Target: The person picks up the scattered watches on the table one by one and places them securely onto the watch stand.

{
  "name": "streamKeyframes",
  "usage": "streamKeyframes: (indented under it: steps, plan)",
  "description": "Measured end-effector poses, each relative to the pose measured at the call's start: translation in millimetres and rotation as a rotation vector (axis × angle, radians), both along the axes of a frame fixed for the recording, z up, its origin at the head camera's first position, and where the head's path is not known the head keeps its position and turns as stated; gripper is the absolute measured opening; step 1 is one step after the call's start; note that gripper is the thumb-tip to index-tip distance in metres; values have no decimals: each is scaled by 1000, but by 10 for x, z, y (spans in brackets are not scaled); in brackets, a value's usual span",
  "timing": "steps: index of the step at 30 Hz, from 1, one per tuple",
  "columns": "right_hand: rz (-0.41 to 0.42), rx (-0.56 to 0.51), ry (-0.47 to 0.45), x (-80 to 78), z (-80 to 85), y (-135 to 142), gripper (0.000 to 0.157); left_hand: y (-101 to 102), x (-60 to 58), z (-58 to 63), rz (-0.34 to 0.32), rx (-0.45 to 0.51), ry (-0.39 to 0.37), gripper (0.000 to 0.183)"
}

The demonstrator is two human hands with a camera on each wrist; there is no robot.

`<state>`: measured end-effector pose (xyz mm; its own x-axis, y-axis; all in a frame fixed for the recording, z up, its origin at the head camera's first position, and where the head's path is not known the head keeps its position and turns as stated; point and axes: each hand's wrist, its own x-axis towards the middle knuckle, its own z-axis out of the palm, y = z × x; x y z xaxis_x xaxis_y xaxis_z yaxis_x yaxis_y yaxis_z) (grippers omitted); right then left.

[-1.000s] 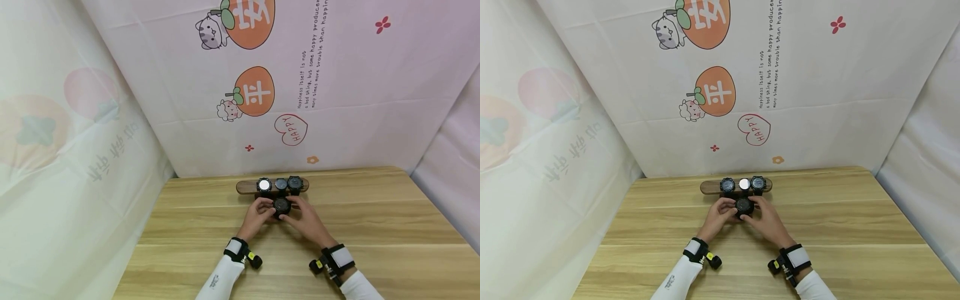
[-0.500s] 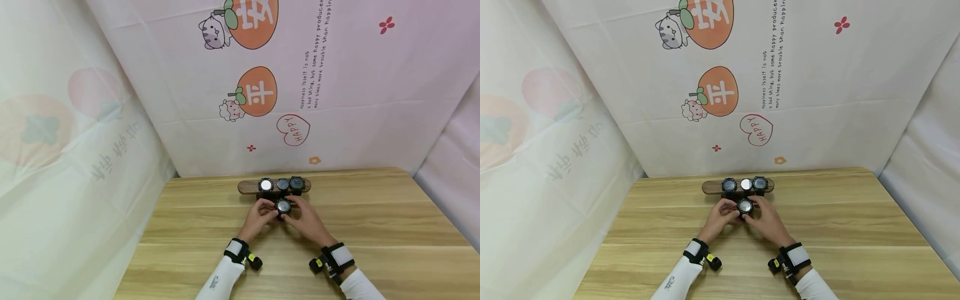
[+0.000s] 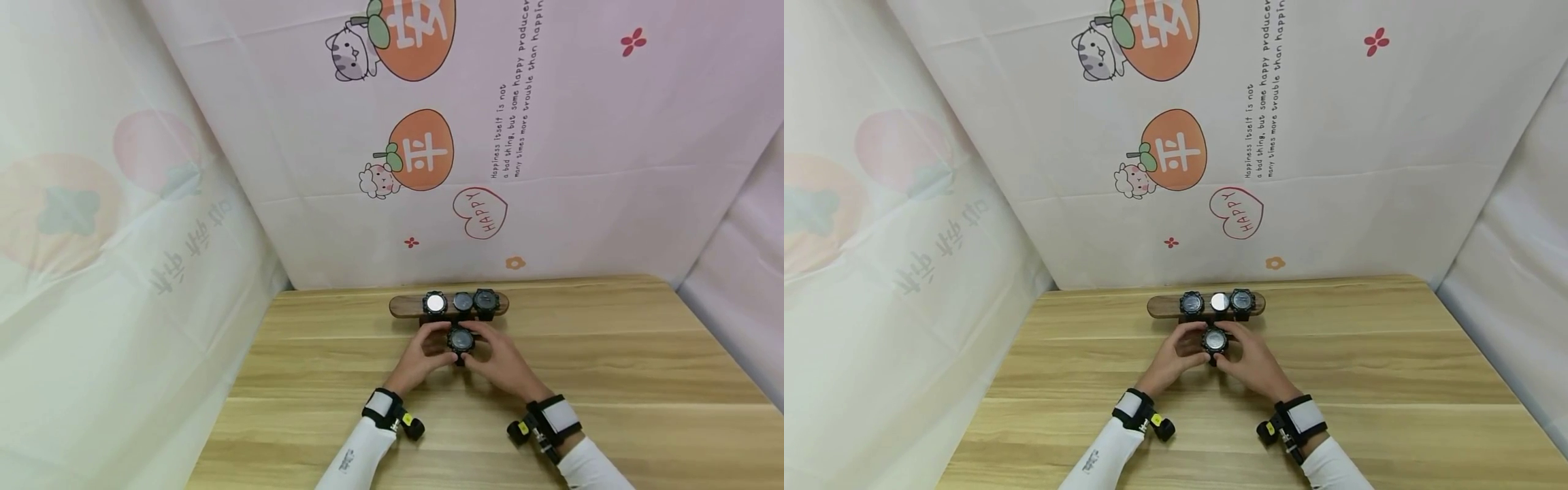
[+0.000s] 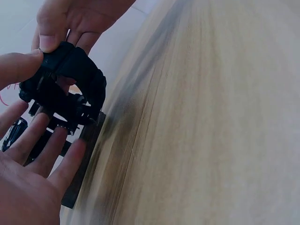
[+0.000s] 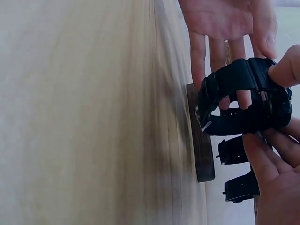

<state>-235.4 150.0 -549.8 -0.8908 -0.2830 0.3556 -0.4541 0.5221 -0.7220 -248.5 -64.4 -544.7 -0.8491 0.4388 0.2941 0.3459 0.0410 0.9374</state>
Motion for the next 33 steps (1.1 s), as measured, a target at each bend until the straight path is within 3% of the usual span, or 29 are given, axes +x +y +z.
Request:
streamKeyframes:
  steps: [5,14,20,28,33]
  plan:
    - [41,-8,17,2,8,-5,62,1,-118,-234,-19,-11,-36,62]
    - [71,32,61,21,24,-10,63,-17,-120,-278,-38,-19,0,64]
    - [76,45,67,18,19,-1,62,6,-84,-221,-11,-41,18,62]
    - [75,45,67,21,13,-4,62,4,32,-9,-18,-47,57,59]
    - [77,35,72,35,27,-12,62,1,46,6,-12,-60,86,58]
